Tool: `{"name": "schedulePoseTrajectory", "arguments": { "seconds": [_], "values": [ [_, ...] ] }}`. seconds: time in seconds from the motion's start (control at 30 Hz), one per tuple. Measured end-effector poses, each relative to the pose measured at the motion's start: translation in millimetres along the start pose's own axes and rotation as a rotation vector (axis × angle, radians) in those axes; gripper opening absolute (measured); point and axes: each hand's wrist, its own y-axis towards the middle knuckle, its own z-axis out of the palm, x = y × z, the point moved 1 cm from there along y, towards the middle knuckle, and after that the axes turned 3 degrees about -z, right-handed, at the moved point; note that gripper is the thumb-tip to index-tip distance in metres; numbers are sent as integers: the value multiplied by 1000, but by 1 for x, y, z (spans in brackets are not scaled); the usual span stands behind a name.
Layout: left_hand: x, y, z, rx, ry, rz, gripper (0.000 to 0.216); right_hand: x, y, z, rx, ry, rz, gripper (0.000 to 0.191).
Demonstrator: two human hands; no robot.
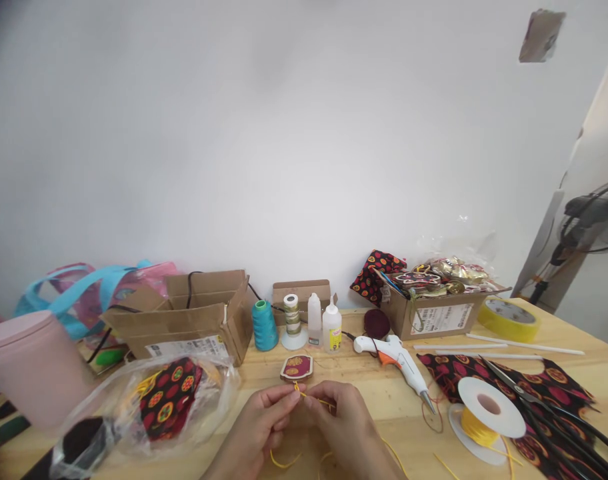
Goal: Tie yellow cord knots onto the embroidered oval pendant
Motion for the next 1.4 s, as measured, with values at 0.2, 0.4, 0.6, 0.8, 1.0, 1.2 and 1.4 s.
{"name": "schedulePoseTrajectory", "arguments": {
  "seconds": [0.2,0.4,0.6,0.8,1.0,1.2,1.4],
  "values": [
    [2,6,-3,-71,37,36,25,1,1,-1,-34,-16,12,28],
    [2,7,-2,-51,25,36,21,2,0,-3,-44,-12,10,25],
    [2,6,-2,-21,18,1,22,5,2,-5,-107,39,39,26],
    [-1,5,-2,-3,37,-21,27,9,4,-8,-154,124,92,29],
    [1,5,-3,16,110,7,34,5,5,-10,-150,158,89,28],
    [3,5,-2,10,9,-30,29,2,4,-4,-57,148,84,30],
    [2,3,-1,70,-17,-8,26,0,6,-5,-84,157,92,31]
  ]
}}
